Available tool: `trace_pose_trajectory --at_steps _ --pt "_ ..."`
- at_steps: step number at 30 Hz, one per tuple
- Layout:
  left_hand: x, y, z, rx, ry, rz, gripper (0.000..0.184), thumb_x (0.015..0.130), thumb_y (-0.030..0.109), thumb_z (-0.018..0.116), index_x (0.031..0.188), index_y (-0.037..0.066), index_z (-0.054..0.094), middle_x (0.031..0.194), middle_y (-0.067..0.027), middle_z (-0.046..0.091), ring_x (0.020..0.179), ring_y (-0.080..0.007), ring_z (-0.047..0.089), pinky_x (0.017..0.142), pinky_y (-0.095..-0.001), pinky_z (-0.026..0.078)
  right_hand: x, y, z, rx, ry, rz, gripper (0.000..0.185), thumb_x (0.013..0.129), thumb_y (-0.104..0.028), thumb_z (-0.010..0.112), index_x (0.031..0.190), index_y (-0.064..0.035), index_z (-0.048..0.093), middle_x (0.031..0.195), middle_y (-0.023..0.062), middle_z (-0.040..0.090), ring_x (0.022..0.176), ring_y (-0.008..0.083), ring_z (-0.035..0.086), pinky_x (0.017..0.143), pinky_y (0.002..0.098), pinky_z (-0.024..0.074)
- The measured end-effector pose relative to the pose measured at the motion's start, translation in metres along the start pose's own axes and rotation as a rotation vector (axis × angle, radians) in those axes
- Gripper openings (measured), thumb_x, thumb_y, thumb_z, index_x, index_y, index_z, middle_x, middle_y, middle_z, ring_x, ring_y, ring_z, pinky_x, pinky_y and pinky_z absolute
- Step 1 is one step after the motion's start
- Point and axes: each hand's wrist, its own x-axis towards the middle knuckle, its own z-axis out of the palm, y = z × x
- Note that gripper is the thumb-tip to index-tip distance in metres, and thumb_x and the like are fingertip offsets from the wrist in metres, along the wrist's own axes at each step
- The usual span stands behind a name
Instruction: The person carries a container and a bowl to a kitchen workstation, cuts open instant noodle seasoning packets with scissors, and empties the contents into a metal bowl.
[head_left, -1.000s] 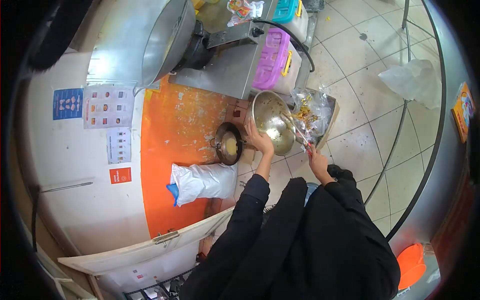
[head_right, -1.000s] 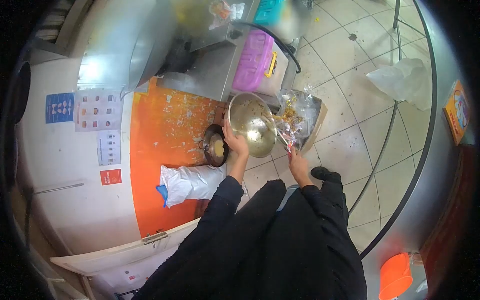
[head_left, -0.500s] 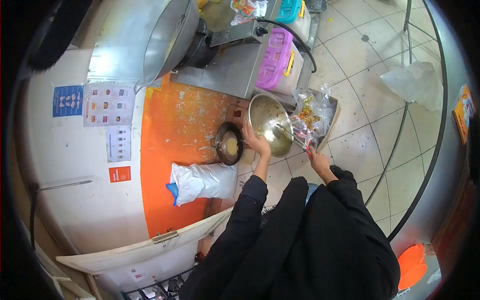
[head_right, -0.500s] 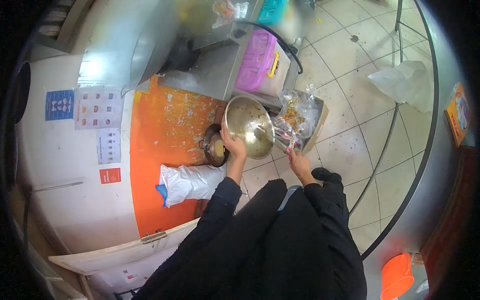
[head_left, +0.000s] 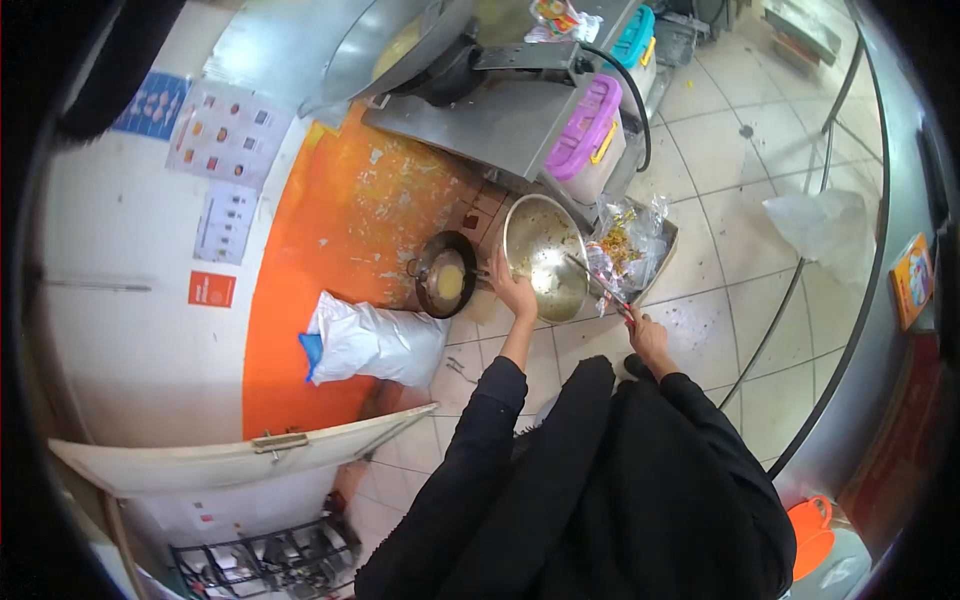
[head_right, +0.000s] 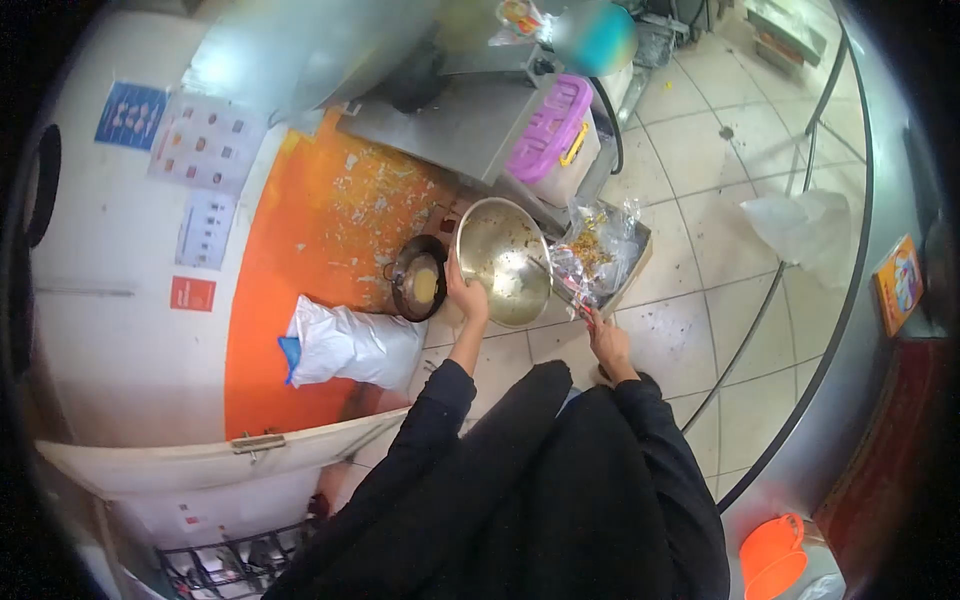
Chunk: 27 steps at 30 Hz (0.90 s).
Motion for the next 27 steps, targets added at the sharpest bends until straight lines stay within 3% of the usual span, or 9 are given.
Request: trace_pose_trajectory --at_steps 3,5,10,14,16,20,27 --pt "-0.007 -0.007 -0.012 0.015 0.041 0.041 0.053 0.057 -0.010 0.038 0.108 0.001 0.044 0.111 -0.0138 0.045 0.105 -0.0305 0.039 0.089 -0.0371 0.029 -0.002 -0.007 -0.009 0.027 0.154 0.173 0.038 0.080 -0.030 0.042 0.113 -0.0150 0.036 0.070 0.0146 0.055 0.053 0.0308 0.055 0.045 0.0400 0.0429" --pt "-0.008 -0.006 -0.018 -0.072 0.086 -0.028 0.047 0.062 -0.008 0.037 0.107 0.003 0.047 0.106 -0.0139 0.049 0.099 -0.0293 0.044 0.085 -0.0334 0.032 -0.001 -0.013 -0.018 -0.012 0.151 0.136 0.037 0.080 -0.031 0.041 0.113 -0.0149 0.037 0.071 0.0146 0.055 0.053 0.0308 0.055 0.045 0.0399 0.0429" --pt "-0.008 0.002 -0.035 -0.146 0.100 -0.120 0.049 0.059 -0.009 0.038 0.106 0.002 0.046 0.105 -0.0138 0.049 0.100 -0.0285 0.043 0.086 -0.0346 0.032 -0.006 -0.022 -0.028 -0.063 0.083 0.014 0.036 0.079 -0.030 0.044 0.111 -0.0147 0.039 0.071 0.0150 0.054 0.055 0.0313 0.054 0.046 0.0407 0.0420" --pt "-0.006 0.000 -0.035 -0.150 0.122 -0.123 0.047 0.061 -0.008 0.038 0.106 0.002 0.047 0.104 -0.0141 0.050 0.099 -0.0294 0.044 0.084 -0.0346 0.034 -0.008 -0.029 -0.027 -0.022 0.168 0.173 0.038 0.077 -0.027 0.044 0.112 -0.0141 0.038 0.073 0.0137 0.055 0.057 0.0305 0.055 0.047 0.0416 0.0432" --pt "-0.006 -0.003 -0.030 -0.150 0.127 -0.139 0.046 0.061 -0.007 0.038 0.105 0.002 0.047 0.103 -0.0144 0.050 0.099 -0.0293 0.044 0.083 -0.0342 0.034 -0.008 -0.027 -0.034 -0.015 0.140 0.132 0.039 0.078 -0.028 0.044 0.112 -0.0132 0.037 0.073 0.0145 0.055 0.056 0.0309 0.055 0.048 0.0418 0.0430" --pt "-0.007 0.002 -0.023 -0.180 0.129 -0.190 0.045 0.061 -0.007 0.038 0.104 0.001 0.048 0.101 -0.0145 0.051 0.096 -0.0283 0.046 0.084 -0.0328 0.033 -0.008 -0.004 -0.041 0.008 0.050 0.024 0.040 0.079 -0.032 0.041 0.113 -0.0110 0.037 0.073 0.0176 0.055 0.057 0.0329 0.055 0.049 0.0428 0.0427" --pt "-0.030 -0.002 0.031 -0.229 0.186 -0.290 0.049 0.057 -0.009 0.034 0.102 0.001 0.050 0.098 -0.0136 0.052 0.094 -0.0276 0.047 0.083 -0.0320 0.034 0.022 0.069 -0.082 0.280 0.080 0.263 0.048 0.073 -0.034 0.050 0.112 -0.0087 0.040 0.073 0.0208 0.056 0.066 0.0368 0.054 0.058 0.0451 0.0421"
